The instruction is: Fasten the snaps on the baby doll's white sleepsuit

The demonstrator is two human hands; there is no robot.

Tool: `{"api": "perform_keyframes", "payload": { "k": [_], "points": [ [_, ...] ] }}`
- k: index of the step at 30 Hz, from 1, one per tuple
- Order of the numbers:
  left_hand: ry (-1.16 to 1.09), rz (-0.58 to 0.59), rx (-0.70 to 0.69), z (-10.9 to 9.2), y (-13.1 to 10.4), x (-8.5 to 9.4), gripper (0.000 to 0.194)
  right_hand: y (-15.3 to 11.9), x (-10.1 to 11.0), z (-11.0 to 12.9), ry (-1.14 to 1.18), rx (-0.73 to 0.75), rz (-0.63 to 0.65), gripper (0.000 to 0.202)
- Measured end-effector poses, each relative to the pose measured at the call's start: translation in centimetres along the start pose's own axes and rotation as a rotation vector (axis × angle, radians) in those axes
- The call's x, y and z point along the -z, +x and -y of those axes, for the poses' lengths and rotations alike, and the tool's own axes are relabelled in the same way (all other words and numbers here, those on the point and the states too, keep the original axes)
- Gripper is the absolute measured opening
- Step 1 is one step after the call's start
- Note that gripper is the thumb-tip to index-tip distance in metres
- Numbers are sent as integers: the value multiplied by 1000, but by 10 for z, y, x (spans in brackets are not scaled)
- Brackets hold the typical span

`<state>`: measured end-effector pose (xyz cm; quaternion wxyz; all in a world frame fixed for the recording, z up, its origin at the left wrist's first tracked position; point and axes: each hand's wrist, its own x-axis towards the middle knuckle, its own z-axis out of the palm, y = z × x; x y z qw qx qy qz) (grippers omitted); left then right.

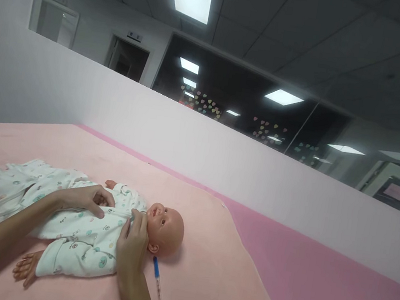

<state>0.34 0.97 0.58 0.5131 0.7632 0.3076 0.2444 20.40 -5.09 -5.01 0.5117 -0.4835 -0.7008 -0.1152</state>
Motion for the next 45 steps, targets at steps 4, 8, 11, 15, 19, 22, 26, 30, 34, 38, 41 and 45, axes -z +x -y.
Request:
{"api": "perform_keyframes", "payload": {
  "k": [4, 8, 11, 15, 19, 22, 26, 30, 34, 38, 41, 45],
  "points": [
    [79, -76, -17, 1, 1, -3, 29, 2, 0, 2, 1, 75, -51, 22],
    [57, -61, -49, 2, 1, -3, 29, 15, -5, 12, -63, 192, 58, 17],
    [16, -73, -65, 5, 2, -3, 30, 26, -12, 23, -105, 145, 167, 13],
    [17, -104, -75, 8, 4, -1, 29, 29, -20, 28, -52, 55, 162, 12],
    [89, -113, -51, 8, 4, -1, 30, 24, -21, 27, 10, 23, 116, 10],
    [127, -119, -48, 7, 3, -2, 29, 21, -20, 25, 17, 50, 102, 10],
    [123, -134, -68, 5, 2, -4, 25, 21, -20, 24, 19, 94, 109, 12],
    [108, -138, -60, 5, 2, -4, 25, 20, -20, 23, 26, 113, 101, 13],
    [129, -134, -39, 4, 1, -4, 27, 19, -20, 24, -37, 131, 35, 13],
    [136, -143, -29, 1, -1, -4, 28, 18, -17, 28, -111, 142, -13, 14],
    [137, -156, -22, 0, -1, -5, 27, 19, -16, 28, -107, 159, -6, 16],
    [120, -175, -22, 0, -1, -6, 26, 19, -17, 28, -92, 162, -2, 17]
  ]
}}
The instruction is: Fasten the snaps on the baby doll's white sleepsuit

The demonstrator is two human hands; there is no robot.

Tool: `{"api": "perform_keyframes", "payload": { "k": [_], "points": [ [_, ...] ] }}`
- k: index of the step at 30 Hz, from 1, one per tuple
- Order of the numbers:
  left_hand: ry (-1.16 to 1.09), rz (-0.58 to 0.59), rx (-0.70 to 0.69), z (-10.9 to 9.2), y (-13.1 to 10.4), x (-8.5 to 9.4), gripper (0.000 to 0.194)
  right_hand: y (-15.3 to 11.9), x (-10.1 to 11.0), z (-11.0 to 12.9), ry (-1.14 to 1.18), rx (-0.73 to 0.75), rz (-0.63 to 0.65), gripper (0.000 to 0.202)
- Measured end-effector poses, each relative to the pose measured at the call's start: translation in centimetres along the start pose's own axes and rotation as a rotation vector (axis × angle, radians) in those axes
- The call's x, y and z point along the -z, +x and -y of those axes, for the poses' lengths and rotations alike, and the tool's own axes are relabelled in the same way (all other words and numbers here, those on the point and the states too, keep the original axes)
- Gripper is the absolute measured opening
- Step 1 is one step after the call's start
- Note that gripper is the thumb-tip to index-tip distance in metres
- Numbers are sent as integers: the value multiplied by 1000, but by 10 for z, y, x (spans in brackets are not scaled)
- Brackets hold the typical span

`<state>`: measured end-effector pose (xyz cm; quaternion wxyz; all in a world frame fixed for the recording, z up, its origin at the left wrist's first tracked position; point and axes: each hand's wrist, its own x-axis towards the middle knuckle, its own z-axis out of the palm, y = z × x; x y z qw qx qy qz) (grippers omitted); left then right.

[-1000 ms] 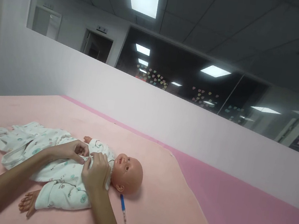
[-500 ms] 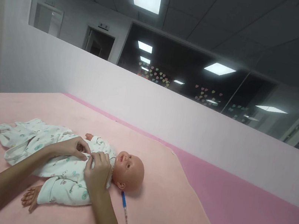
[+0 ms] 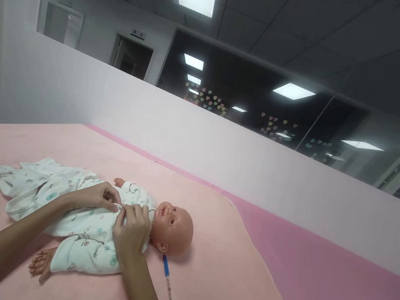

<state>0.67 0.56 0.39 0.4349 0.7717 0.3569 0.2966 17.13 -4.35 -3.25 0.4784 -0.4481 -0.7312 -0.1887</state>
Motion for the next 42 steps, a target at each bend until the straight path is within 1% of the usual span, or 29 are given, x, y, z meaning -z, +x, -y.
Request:
{"api": "perform_keyframes", "payload": {
  "k": [2, 4, 6, 9, 10, 12, 14, 16, 17, 19, 21, 22, 23, 27, 31, 34, 39, 42],
  "points": [
    [-12, -6, -3, 0, 0, -1, 26, 0, 0, 0, 10, -11, 3, 16],
    [-18, -11, -3, 0, 0, -1, 27, 0, 2, 0, 52, -26, -24, 17],
    [-20, -22, 4, 1, 0, -2, 27, 1, 6, -1, 147, -17, -120, 21],
    [-13, -39, 13, 3, 1, -2, 29, 5, 14, -5, 322, 0, -328, 23],
    [-10, -43, 14, 4, 2, -2, 29, 6, 16, -7, 367, -24, -387, 21],
    [-7, -45, 15, 6, 2, -1, 29, 8, 19, -11, 426, -121, -473, 19],
    [-11, -43, 17, 8, 3, -1, 28, 10, 18, -13, 448, -211, -491, 18],
    [-20, -39, 14, 9, 3, 0, 28, 9, 15, -13, 426, -212, -421, 20],
    [-26, -37, 8, 8, 3, 0, 27, 8, 13, -12, 395, -173, -345, 21],
    [-36, -27, -3, 7, 2, 0, 27, 6, 9, -9, 292, -61, -142, 22],
    [-40, -8, -12, 6, 1, 0, 27, 4, 5, -6, 184, 18, 43, 18],
    [-36, 0, -15, 5, 1, 0, 27, 3, 3, -4, 145, 22, 100, 15],
    [-32, 5, -17, 5, 1, 0, 28, 3, 2, -4, 124, 11, 126, 13],
    [-30, 30, -29, 6, 1, 1, 30, 2, 1, -4, 149, -34, 108, 11],
    [-49, 75, -51, 5, 1, 2, 31, 2, 2, -4, 192, -31, 89, 8],
    [-43, 99, -51, 3, 0, 2, 30, 2, 3, -3, 200, -26, 89, 11],
    [-34, 98, -38, 2, 0, 2, 29, 2, 2, -3, 186, -33, 94, 11],
    [-73, 85, -21, 3, 1, 1, 29, 2, 0, -3, 192, -57, 99, 11]
  ]
}}
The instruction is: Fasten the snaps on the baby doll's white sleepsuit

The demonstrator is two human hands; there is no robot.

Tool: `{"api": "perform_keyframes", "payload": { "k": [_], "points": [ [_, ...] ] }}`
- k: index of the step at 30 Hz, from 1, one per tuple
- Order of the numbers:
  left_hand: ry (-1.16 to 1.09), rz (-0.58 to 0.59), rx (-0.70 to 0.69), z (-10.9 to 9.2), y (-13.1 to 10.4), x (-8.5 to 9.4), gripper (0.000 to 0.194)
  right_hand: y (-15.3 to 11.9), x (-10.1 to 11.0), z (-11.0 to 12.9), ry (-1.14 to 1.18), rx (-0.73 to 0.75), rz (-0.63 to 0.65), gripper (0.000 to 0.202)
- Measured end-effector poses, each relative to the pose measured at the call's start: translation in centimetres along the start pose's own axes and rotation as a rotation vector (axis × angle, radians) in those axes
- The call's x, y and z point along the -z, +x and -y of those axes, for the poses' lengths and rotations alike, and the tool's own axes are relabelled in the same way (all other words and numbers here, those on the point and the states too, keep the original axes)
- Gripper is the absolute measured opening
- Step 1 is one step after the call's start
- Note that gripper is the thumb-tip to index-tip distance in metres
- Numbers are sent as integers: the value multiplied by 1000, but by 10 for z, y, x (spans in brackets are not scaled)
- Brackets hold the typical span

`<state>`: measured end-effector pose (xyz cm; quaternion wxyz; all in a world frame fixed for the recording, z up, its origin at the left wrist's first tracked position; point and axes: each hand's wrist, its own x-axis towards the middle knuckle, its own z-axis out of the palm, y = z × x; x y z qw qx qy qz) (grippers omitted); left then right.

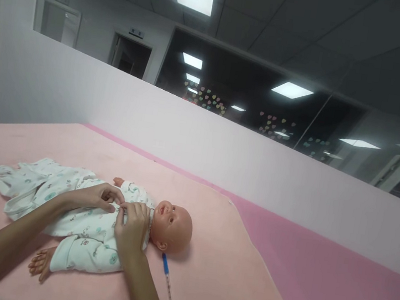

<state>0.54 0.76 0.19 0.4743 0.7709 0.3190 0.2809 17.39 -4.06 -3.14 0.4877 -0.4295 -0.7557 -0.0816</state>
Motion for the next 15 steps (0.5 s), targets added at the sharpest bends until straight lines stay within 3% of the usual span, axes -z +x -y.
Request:
{"api": "perform_keyframes", "payload": {
  "k": [15],
  "points": [
    [-117, 34, 36, -4, -4, 0, 26, 0, -2, 0, 36, -30, 11, 13]
  ]
}}
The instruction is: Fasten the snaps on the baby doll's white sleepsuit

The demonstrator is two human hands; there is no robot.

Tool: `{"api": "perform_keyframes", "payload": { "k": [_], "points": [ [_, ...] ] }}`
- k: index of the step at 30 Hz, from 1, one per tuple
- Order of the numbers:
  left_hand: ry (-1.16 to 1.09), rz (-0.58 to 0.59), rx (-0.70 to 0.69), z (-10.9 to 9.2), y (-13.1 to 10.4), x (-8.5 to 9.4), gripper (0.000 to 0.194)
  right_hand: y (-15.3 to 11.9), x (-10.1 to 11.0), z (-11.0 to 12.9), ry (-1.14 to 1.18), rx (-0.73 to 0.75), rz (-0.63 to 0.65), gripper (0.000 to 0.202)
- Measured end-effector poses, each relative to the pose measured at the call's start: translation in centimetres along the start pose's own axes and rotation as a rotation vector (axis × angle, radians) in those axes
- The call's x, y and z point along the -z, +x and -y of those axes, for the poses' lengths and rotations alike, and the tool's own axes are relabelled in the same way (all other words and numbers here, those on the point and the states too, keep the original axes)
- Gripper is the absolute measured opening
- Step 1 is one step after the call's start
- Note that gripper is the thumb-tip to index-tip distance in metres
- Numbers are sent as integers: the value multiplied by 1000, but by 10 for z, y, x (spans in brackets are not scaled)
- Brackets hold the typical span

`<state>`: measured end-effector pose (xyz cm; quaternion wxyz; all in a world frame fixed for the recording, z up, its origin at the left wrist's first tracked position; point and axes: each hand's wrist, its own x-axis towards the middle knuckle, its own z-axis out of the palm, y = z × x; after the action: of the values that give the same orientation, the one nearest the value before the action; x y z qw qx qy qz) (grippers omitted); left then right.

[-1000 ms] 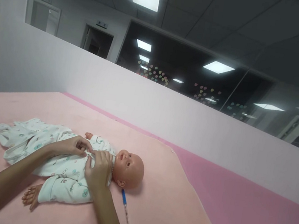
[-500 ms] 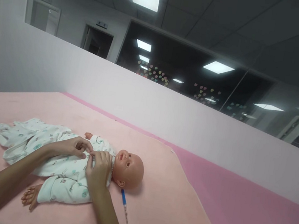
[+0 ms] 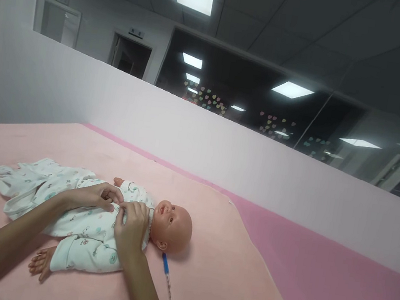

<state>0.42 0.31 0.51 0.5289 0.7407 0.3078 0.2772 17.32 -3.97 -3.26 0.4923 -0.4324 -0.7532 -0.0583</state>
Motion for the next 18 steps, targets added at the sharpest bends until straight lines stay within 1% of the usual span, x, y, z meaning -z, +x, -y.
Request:
{"api": "perform_keyframes", "payload": {
  "k": [12, 14, 18],
  "points": [
    [-16, -1, 1, -2, -2, 0, 24, 0, 2, 2, 22, -10, 23, 14],
    [-50, 9, 5, -1, -2, 0, 26, 0, 2, 2, 28, -5, 20, 14],
    [-183, 29, 36, 0, -2, 0, 36, -1, 2, 2, 39, 19, 9, 15]
  ]
}}
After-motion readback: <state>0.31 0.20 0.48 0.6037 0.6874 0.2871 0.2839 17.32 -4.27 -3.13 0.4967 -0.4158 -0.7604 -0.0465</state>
